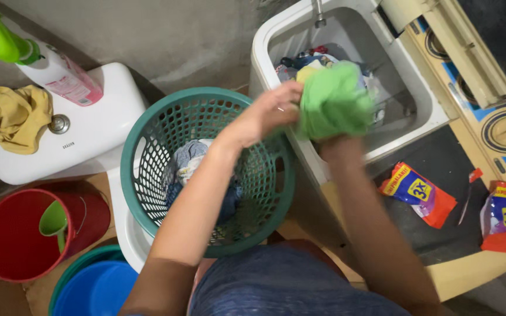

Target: The person opens several laundry detergent packets and pours them into a washing machine filled with water, then moves clothes from a laundry basket into the machine.

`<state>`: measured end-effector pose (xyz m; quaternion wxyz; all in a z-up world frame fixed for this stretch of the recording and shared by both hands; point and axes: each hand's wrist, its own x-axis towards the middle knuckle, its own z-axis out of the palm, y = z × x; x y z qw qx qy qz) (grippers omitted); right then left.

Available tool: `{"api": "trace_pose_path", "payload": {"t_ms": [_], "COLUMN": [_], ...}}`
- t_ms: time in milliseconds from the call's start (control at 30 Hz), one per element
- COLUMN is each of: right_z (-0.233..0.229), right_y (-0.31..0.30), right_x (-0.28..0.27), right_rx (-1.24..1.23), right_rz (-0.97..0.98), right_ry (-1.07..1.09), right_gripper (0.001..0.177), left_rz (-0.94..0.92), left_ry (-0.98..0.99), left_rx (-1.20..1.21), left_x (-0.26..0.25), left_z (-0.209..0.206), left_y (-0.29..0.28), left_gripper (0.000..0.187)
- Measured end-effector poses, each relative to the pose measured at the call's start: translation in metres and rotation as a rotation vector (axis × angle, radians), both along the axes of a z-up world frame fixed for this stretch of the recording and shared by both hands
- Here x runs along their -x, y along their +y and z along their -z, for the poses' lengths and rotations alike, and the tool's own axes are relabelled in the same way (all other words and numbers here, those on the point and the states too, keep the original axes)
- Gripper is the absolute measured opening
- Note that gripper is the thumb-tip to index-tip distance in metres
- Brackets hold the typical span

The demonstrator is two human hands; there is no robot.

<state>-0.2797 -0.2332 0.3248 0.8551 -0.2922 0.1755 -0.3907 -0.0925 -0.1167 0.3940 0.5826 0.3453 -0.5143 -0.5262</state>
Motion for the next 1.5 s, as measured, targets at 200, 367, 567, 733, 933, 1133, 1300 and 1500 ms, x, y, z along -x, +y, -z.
{"api": "trace_pose_path", "payload": {"t_ms": [200, 367, 567, 733, 933, 1133, 1300, 1500], "right_z": [0.006, 0.077, 0.074, 0.066, 0.092, 0.125, 0.128, 0.099], "right_y": [-0.061, -0.043, -0.014, 0.046, 0.102, 0.114, 0.111, 0.103], "right_x": [0.033, 0.037, 0.001, -0.049, -0.052, -0.023, -0.032, -0.057], "right_rx": [0.339, 0.253, 0.830, 0.805, 0.692, 0.442, 0.428, 0.208], "right_rz": [0.076, 0.185, 0.126, -0.160, -0.423, -0.519, -0.580, -0.820], "right_ry": [0.191, 0.910, 0.819, 0.805, 0.923, 0.950, 0.885, 0.909], "right_gripper": [0.039, 0.066, 0.034, 0.018, 0.027, 0.031, 0.033, 0.062], "left_rz": [-0.613, -0.808, -1.000, -0.781, -0.731, -0.961, -0.152, 0.014], "left_ry": [0.273, 0.348, 0.364, -0.219, -0.975, -0.936, -0.764, 0.037], "left_rx": [-0.608, -0.852, -1.062, -1.285, -1.251, -1.185, -1.227, -0.806], "left_x": [-0.071, -0.097, -0.104, -0.098, -0.078, -0.100, -0.130, -0.121], "left_z": [0.142, 0.305, 0.386, 0.409, 0.392, 0.475, 0.441, 0.182], "left_y": [0.015, 0.065, 0.115, 0.155, 0.144, 0.143, 0.126, 0.053], "left_gripper": [0.024, 0.014, 0.020, 0.046, 0.069, 0.069, 0.049, 0.038]}}
